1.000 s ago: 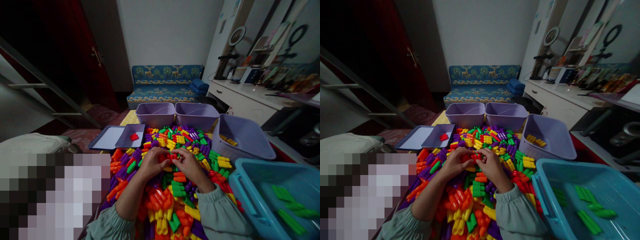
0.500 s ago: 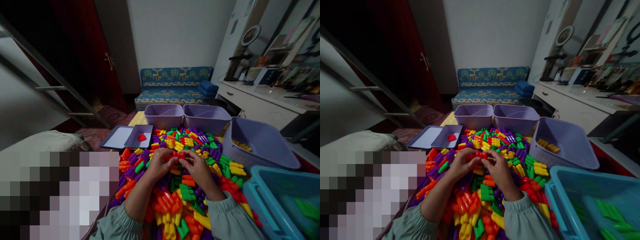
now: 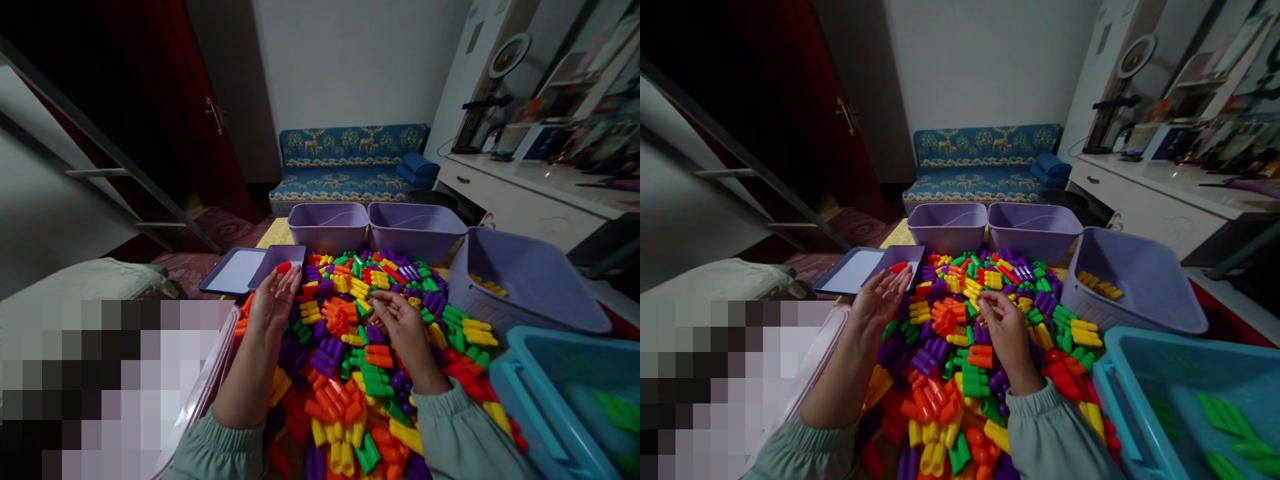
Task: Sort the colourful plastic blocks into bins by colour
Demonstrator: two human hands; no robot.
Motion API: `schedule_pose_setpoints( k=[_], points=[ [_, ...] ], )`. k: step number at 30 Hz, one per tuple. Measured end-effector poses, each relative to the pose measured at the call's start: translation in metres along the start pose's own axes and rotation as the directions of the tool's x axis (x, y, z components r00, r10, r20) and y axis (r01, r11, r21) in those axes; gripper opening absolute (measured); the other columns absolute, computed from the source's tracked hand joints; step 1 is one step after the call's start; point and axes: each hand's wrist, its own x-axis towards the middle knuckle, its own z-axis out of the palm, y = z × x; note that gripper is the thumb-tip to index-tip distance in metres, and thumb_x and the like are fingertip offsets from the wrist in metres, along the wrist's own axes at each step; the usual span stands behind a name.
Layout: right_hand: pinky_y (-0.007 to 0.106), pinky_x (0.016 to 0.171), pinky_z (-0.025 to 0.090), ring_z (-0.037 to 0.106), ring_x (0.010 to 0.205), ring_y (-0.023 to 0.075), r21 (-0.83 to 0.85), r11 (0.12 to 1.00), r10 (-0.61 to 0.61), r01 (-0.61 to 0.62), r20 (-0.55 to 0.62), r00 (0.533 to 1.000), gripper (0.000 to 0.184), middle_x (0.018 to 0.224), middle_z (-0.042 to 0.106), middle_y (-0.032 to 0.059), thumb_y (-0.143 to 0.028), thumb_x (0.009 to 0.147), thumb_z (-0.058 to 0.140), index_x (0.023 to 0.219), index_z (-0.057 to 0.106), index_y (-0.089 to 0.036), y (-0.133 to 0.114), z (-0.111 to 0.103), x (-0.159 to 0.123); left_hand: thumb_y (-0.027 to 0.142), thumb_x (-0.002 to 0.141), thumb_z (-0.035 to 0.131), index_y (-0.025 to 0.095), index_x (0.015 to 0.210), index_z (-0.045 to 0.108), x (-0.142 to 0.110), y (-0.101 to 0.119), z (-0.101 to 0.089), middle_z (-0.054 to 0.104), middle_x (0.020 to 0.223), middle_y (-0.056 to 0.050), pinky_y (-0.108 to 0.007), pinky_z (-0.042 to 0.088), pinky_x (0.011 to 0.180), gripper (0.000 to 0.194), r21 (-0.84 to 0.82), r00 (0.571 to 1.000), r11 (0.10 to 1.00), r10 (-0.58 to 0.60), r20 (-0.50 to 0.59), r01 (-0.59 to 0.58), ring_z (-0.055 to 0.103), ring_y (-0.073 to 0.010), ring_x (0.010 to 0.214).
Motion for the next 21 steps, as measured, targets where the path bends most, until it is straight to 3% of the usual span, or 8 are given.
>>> schedule_pose_setpoints(
  k=[2, 4, 7, 9, 12, 15, 17, 21],
  points=[
    [0.028, 0.057, 0.052, 0.065, 0.065, 0.0167, -0.013, 1.0, -0.006, 0.006, -0.002, 1.0, 0.037, 0.084, 0.069, 0.0051, -0.049, 0.079, 0.068, 0.099, 0.064, -0.018, 0.002, 0.0, 0.0, 0.019, 0.085, 0.056, 0.012, 0.1, 0.061, -0.002, -0.006, -0.003, 0.066, 0.113, -0.016, -0.036, 0.059, 0.084, 0.017, 0.189, 0.994, 0.979, 0.057, 0.096, -0.074, 0.069, -0.0243, 0.103],
    [0.028, 0.058, 0.053, 0.065, 0.065, 0.0166, -0.036, 0.999, -0.015, 0.015, -0.001, 1.0, 0.036, 0.085, 0.07, 0.0057, -0.049, 0.079, 0.068, 0.098, 0.065, -0.018, 0.003, -0.001, 0.001, 0.023, 0.081, 0.063, 0.016, 0.108, 0.065, -0.002, -0.017, -0.007, 0.065, 0.122, -0.013, -0.044, 0.053, 0.096, 0.028, 0.474, 0.944, 0.832, 0.163, 0.285, -0.287, 0.063, -0.0273, 0.114],
    [0.029, 0.059, 0.053, 0.065, 0.064, 0.0166, -0.077, 0.997, -0.025, 0.026, 0.006, 1.0, 0.036, 0.088, 0.071, 0.0069, -0.049, 0.079, 0.067, 0.096, 0.067, -0.017, 0.003, 0.0, 0.0, 0.012, 0.073, 0.066, 0.021, 0.115, 0.069, 0.0, -0.035, -0.014, 0.063, 0.129, -0.012, -0.053, 0.034, 0.113, 0.043, 0.695, 0.759, 0.306, 0.23, 0.61, -0.651, 0.05, -0.0308, 0.13],
    [0.029, 0.058, 0.053, 0.065, 0.062, 0.0164, -0.091, 0.995, -0.027, 0.028, 0.01, 1.0, 0.035, 0.086, 0.072, 0.0066, -0.048, 0.079, 0.067, 0.095, 0.068, -0.017, 0.003, 0.0, 0.0, 0.003, 0.071, 0.061, 0.022, 0.117, 0.069, 0.001, -0.044, -0.016, 0.063, 0.129, -0.011, -0.054, 0.03, 0.115, 0.05, 0.665, 0.658, 0.01, 0.154, 0.737, -0.747, 0.049, -0.0308, 0.131],
    [0.028, 0.057, 0.052, 0.065, 0.061, 0.0159, -0.092, 0.995, -0.021, 0.023, 0.02, 1.0, 0.034, 0.084, 0.071, 0.0058, -0.046, 0.078, 0.066, 0.094, 0.068, -0.017, 0.002, 0.001, 0.0, -0.002, 0.072, 0.053, 0.022, 0.113, 0.072, 0.0, -0.051, -0.015, 0.068, 0.119, -0.011, -0.047, 0.041, 0.106, 0.051, 0.594, 0.6, -0.177, 0.025, 0.8, -0.785, 0.058, -0.0278, 0.118],
    [0.028, 0.058, 0.053, 0.065, 0.062, 0.0157, -0.1, 0.995, -0.023, 0.027, 0.032, 0.999, 0.031, 0.085, 0.071, 0.0058, -0.044, 0.079, 0.065, 0.094, 0.068, -0.017, 0.003, 0.002, 0.0, 0.002, 0.076, 0.053, 0.022, 0.094, 0.078, -0.002, -0.052, -0.013, 0.072, 0.1, -0.01, -0.04, 0.048, 0.094, 0.036, 0.553, 0.566, -0.205, -0.008, 0.824, -0.808, 0.064, -0.0246, 0.098],
    [0.029, 0.06, 0.054, 0.066, 0.064, 0.0161, -0.11, 0.993, -0.03, 0.035, 0.046, 0.998, 0.03, 0.087, 0.071, 0.0059, -0.043, 0.08, 0.065, 0.094, 0.068, -0.017, 0.002, 0.002, 0.0, 0.006, 0.078, 0.053, 0.022, 0.084, 0.078, -0.005, -0.052, -0.011, 0.073, 0.092, -0.008, -0.036, 0.05, 0.088, 0.031, 0.555, 0.556, -0.134, 0.037, 0.83, -0.821, 0.066, -0.0219, 0.089],
    [0.031, 0.066, 0.057, 0.068, 0.074, 0.0184, -0.095, 0.994, -0.039, 0.048, 0.096, 0.995, 0.033, 0.099, 0.072, 0.0078, -0.044, 0.081, 0.066, 0.101, 0.068, -0.018, -0.001, 0.003, -0.003, 0.013, 0.077, 0.056, 0.019, 0.076, 0.075, -0.013, -0.051, -0.007, 0.073, 0.083, -0.006, -0.03, 0.052, 0.079, 0.02, 0.606, 0.659, 0.285, 0.152, 0.737, -0.743, 0.067, -0.0186, 0.082]
  ],
)
